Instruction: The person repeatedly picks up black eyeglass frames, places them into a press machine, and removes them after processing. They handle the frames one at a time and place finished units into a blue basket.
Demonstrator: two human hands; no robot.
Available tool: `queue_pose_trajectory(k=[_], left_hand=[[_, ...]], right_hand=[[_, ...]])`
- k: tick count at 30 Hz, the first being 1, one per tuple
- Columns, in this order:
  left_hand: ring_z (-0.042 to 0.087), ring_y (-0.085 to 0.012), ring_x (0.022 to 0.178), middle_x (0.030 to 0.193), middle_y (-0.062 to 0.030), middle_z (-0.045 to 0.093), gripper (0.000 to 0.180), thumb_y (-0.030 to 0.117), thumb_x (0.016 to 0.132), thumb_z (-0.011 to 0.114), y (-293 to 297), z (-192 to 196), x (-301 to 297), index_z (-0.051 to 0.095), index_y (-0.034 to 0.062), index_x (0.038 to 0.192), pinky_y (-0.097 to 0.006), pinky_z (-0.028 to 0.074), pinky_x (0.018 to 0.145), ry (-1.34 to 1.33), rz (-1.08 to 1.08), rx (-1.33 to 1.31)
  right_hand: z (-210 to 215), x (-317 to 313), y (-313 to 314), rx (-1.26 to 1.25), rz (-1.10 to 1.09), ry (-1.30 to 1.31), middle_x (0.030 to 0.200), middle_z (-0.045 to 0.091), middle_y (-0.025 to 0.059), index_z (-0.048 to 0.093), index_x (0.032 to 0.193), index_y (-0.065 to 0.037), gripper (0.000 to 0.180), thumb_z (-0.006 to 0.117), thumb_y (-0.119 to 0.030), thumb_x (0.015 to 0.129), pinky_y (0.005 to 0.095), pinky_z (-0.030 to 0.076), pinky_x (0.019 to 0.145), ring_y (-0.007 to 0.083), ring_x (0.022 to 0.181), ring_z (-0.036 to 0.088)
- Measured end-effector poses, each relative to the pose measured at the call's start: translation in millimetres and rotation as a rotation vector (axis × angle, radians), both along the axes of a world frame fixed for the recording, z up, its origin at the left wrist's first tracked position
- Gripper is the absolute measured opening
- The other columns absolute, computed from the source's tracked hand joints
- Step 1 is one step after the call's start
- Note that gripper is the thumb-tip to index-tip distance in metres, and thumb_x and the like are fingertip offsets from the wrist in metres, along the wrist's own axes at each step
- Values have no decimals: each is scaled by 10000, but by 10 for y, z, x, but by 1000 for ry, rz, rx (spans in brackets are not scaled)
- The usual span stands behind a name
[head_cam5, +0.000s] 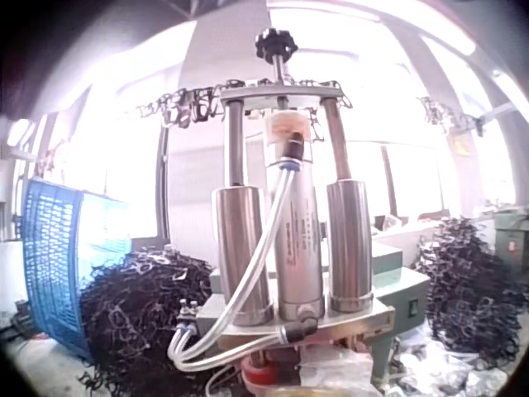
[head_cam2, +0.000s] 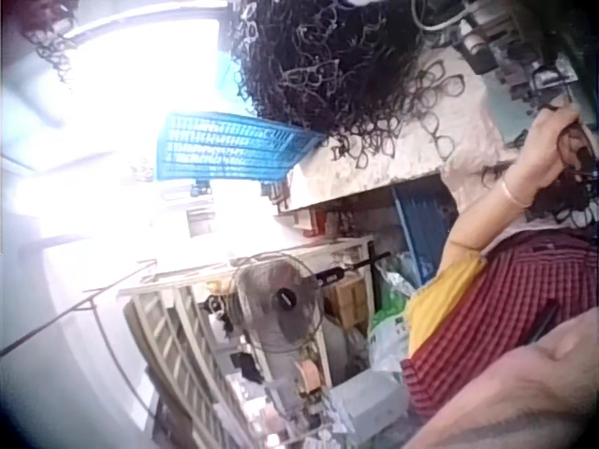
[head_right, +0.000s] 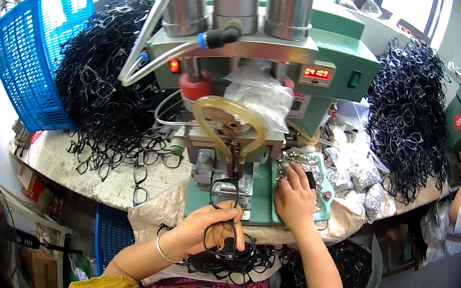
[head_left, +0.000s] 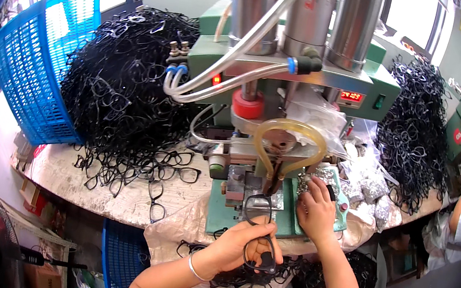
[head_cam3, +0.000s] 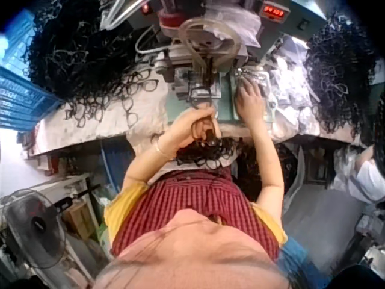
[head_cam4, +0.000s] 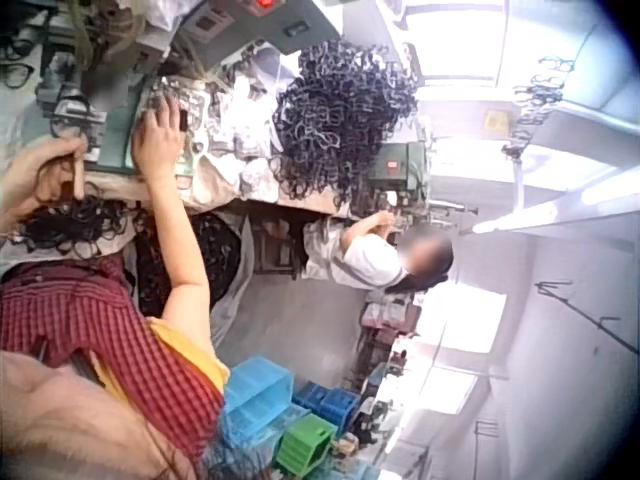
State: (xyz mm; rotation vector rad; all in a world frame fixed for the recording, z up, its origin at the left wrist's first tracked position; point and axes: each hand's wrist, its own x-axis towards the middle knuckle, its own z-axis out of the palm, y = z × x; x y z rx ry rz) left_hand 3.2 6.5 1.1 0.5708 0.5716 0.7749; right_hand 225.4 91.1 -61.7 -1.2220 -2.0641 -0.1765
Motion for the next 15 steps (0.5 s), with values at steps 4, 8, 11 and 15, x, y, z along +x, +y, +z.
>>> queue_pose_trajectory(k=[4,8,11,15], left_hand=[[673,-158,792,881,-152,695,132,127,1001,554,-393,-399,-351,487,23,1049,-239,520,551,370,444,391],[584,-168,1050,1182,-97,606,291,53,899,647,83,-508,-851,552,8,1170,-286,488,836,991,1100,723],[509,-262,1198,1317,-115,526,428,84,850,701,713,-357,-1008,601,43,1263,-339,446,947,1079,1210,936],[583,-190,1067,1261,-90,567,306,104,869,720,1307,-519,-1119,653,10,1153,-300,476,891,679,1072,726]], right_hand=[[-87,119,6,35,-61,250,987,684,151,647,936,8,143,665,-16,796,401,489,910,322,1011,646],[-422,465,-200,-221,-67,1385,885,645,12,652,990,-5,65,619,-29,939,231,471,762,83,820,584],[-362,107,-15,-240,-104,1269,923,640,21,650,1001,2,89,605,-13,926,234,467,783,90,837,579],[-96,-99,49,-252,0,1225,915,635,10,650,1000,0,91,618,-5,915,220,458,768,79,821,564]])
